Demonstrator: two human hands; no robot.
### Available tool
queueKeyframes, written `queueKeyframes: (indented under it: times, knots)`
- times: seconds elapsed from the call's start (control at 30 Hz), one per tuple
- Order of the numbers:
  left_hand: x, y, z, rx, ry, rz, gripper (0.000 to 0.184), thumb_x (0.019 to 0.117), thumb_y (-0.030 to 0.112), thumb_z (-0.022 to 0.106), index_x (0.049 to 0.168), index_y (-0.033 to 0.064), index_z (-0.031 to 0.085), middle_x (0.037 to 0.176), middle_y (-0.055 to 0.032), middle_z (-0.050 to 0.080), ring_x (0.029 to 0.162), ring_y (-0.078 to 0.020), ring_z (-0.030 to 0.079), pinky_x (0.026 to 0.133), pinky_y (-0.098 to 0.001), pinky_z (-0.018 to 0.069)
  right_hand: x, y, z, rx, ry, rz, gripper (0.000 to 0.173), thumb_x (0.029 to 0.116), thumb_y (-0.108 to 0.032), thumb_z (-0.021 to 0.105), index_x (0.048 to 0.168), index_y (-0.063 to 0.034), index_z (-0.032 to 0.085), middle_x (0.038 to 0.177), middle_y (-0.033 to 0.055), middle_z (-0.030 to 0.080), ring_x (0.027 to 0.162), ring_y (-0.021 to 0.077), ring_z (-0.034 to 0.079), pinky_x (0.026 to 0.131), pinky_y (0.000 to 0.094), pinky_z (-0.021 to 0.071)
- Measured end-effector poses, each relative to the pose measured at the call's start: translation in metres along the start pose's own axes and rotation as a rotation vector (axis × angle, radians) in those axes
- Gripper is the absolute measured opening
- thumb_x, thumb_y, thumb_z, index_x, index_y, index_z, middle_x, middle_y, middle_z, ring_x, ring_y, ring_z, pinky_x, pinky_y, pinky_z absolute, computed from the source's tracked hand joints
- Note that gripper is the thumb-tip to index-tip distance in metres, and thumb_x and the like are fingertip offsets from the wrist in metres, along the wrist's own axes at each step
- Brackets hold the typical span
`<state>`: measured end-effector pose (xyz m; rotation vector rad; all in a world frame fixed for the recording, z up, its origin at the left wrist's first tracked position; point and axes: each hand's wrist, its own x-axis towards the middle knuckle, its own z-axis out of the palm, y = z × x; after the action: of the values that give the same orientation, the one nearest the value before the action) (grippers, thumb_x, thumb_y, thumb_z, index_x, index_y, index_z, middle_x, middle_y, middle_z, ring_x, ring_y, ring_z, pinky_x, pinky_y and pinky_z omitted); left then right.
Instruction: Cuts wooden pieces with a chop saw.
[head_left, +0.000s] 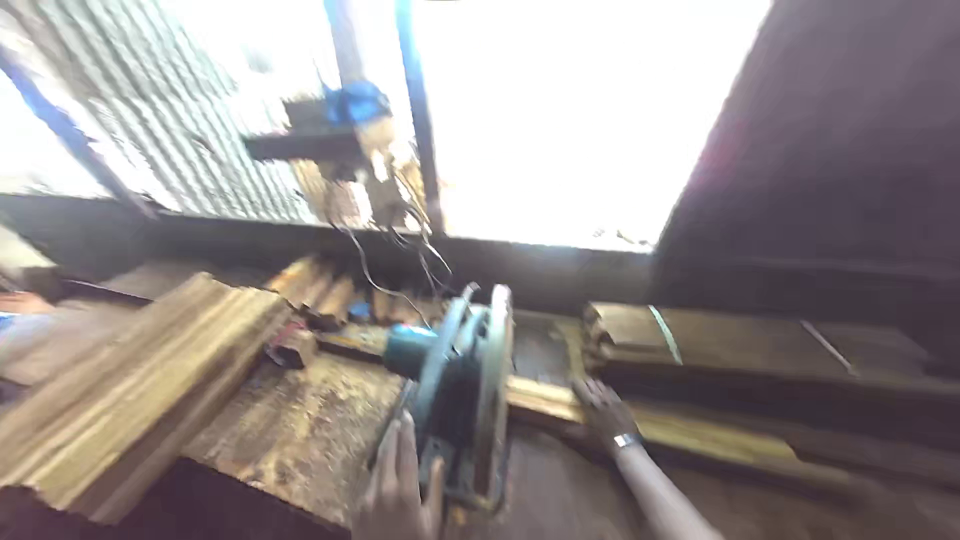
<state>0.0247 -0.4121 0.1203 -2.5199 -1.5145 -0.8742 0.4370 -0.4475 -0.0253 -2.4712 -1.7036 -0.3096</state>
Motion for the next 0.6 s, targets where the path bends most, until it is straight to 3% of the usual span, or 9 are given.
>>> queueKeyframes:
  times: [0.07,0.13,0.2,0.27,0.33,0.37,0.43,0.53,0.6]
  knots:
    - [0.003,-0.019,0.012,-0.422,0.198,0.074,0.041,0.0973,0.033,0.069,0.125,0.0040,0.072,0.135,-0.0176,0.067,0.121,-0.0253,0.069,0.098,-0.0405,0.0598,0.003,-0.001,-0.001,-0.001,-0.047,0.047,0.096,0.0610,-0.071,0.078,0.134,-0.0117,0.061,0.131,0.0155,0.066,0.123,0.0344,0.062,0.102,0.0529,0.0506]
    - [0.033,-0.012,0.002,-0.661,0.330,0.112,0.029,0.0963,0.033,0.071,0.106,0.0079,0.078,0.128,-0.0138,0.070,0.121,-0.0207,0.067,0.100,-0.0373,0.0586,-0.001,-0.006,-0.009,0.015,-0.128,0.099,0.101,0.0587,-0.074,0.077,0.136,-0.0111,0.060,0.135,0.0159,0.063,0.127,0.0354,0.059,0.104,0.0551,0.0483]
    - [0.090,0.010,-0.026,-0.763,0.440,0.150,0.024,0.0965,0.030,0.068,0.094,0.0090,0.079,0.113,-0.0093,0.074,0.109,-0.0166,0.071,0.093,-0.0342,0.0615,0.000,-0.007,-0.014,0.017,-0.149,0.114,0.105,0.0560,-0.080,0.075,0.134,-0.0116,0.061,0.133,0.0155,0.064,0.126,0.0352,0.059,0.105,0.0554,0.0477]
    - [0.162,0.028,-0.049,-0.785,0.511,0.185,0.025,0.0969,0.027,0.065,0.085,0.0090,0.076,0.089,-0.0028,0.075,0.082,-0.0098,0.072,0.074,-0.0303,0.0622,0.011,-0.006,-0.013,0.015,-0.133,0.116,0.105,0.0558,-0.080,0.075,0.135,-0.0119,0.061,0.134,0.0162,0.064,0.126,0.0356,0.059,0.105,0.0558,0.0478]
    - [0.234,0.045,-0.060,-0.795,0.446,0.214,0.030,0.1014,0.028,0.059,0.087,0.0066,0.074,0.078,-0.0036,0.070,0.069,-0.0112,0.066,0.066,-0.0340,0.0582,0.012,-0.007,-0.011,0.033,-0.151,0.130,0.098,0.0603,-0.068,0.081,0.139,-0.0124,0.060,0.137,0.0179,0.062,0.128,0.0382,0.058,0.106,0.0579,0.0467]
    - [0.269,0.054,-0.064,-0.779,0.363,0.209,0.034,0.1038,0.033,0.054,0.089,0.0080,0.072,0.078,-0.0041,0.068,0.070,-0.0138,0.066,0.066,-0.0385,0.0567,0.009,-0.009,-0.013,0.028,-0.171,0.144,0.096,0.0621,-0.067,0.080,0.139,-0.0138,0.059,0.138,0.0165,0.062,0.130,0.0369,0.058,0.107,0.0572,0.0467]
    - [0.341,0.074,-0.070,-0.743,0.185,0.271,0.041,0.1072,0.040,0.045,0.104,0.0083,0.071,0.090,-0.0076,0.068,0.081,-0.0199,0.067,0.076,-0.0459,0.0552,0.009,-0.011,-0.018,0.007,-0.201,0.172,0.096,0.0607,-0.074,0.077,0.134,-0.0147,0.061,0.136,0.0115,0.063,0.128,0.0319,0.058,0.106,0.0526,0.0472]
    - [0.434,0.091,-0.057,-0.780,0.040,0.444,0.042,0.1094,0.041,0.041,0.123,0.0096,0.064,0.104,-0.0083,0.070,0.096,-0.0199,0.068,0.088,-0.0472,0.0550,0.009,-0.014,-0.017,0.010,-0.193,0.179,0.096,0.0580,-0.077,0.077,0.131,-0.0167,0.063,0.133,0.0076,0.064,0.126,0.0278,0.059,0.106,0.0500,0.0473]
    - [0.463,0.090,-0.046,-0.867,-0.092,0.515,0.047,0.1103,0.037,0.041,0.147,0.0094,0.050,0.136,-0.0112,0.063,0.122,-0.0191,0.063,0.105,-0.0451,0.0518,0.007,-0.016,-0.016,-0.008,-0.187,0.182,0.093,0.0557,-0.078,0.077,0.127,-0.0189,0.064,0.128,0.0053,0.065,0.123,0.0260,0.060,0.103,0.0484,0.0491]
